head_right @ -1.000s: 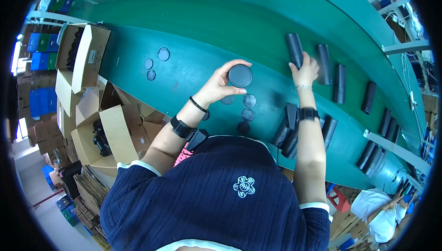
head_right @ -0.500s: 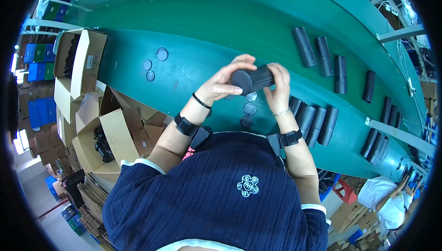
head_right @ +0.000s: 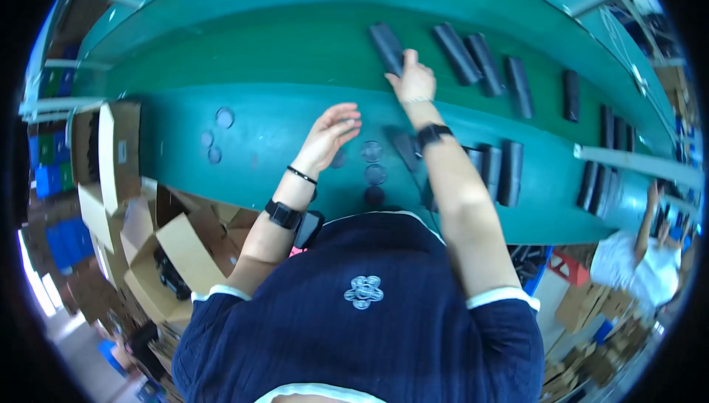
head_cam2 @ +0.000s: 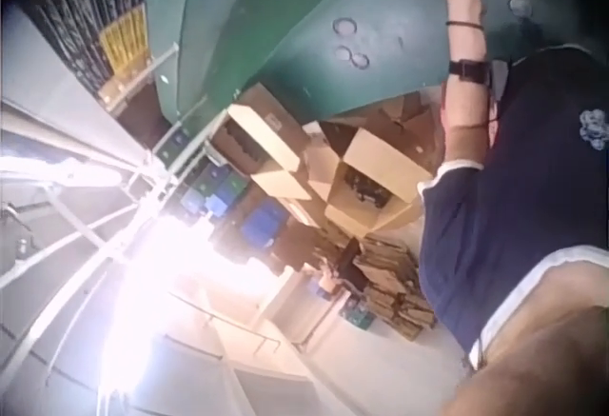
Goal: The person picks up black cylinders from a box, places them on a table, and fits caps onto the ends of each unit. After capping the cylinders, the person places them back into a cardboard box lined with newspaper.
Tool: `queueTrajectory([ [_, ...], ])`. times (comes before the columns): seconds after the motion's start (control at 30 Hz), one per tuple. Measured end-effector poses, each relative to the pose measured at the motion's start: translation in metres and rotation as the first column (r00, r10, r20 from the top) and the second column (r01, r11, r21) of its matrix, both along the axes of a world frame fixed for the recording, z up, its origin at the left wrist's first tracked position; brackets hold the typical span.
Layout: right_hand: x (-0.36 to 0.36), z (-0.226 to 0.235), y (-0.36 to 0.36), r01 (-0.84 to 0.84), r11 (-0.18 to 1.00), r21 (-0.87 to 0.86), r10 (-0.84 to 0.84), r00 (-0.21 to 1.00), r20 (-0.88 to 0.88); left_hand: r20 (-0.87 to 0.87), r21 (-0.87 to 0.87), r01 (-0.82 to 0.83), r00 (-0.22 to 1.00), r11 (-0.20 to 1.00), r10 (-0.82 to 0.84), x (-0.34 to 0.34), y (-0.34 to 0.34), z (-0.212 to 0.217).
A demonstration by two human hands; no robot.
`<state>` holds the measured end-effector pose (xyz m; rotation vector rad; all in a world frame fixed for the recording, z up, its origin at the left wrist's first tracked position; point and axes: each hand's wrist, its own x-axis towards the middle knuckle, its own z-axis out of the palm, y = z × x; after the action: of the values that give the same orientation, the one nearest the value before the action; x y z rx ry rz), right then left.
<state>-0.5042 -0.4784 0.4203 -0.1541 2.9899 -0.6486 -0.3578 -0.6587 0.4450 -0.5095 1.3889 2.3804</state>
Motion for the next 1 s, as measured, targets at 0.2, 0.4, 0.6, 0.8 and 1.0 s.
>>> queueTrajectory([
  [0.2,0.007,0.007,0.072,0.008,0.991,-0.131,-0.03,0.986,-0.167,0.21,-0.007,0.46,0.869,0.888,-0.448,-0.017,0.085,-0.028],
  [0.4,0.157,0.063,0.204,0.253,0.966,0.046,-0.257,0.931,0.26,0.268,-0.128,0.704,0.702,0.698,-0.659,-0.014,0.166,-0.045],
  [0.6,0.207,0.042,0.191,0.323,0.765,-0.557,-0.141,0.928,0.345,-0.036,0.017,0.56,0.828,0.828,-0.559,-0.001,0.181,-0.041],
  [0.8,0.209,0.077,0.15,0.201,0.443,-0.873,0.222,0.919,0.325,-0.305,-0.11,0.519,0.794,0.848,-0.526,0.023,0.111,0.014],
  [1.0,0.189,0.08,0.114,-0.043,0.548,-0.836,0.285,0.948,0.138,-0.522,-0.439,0.265,0.703,0.858,-0.484,0.037,0.051,0.042],
])
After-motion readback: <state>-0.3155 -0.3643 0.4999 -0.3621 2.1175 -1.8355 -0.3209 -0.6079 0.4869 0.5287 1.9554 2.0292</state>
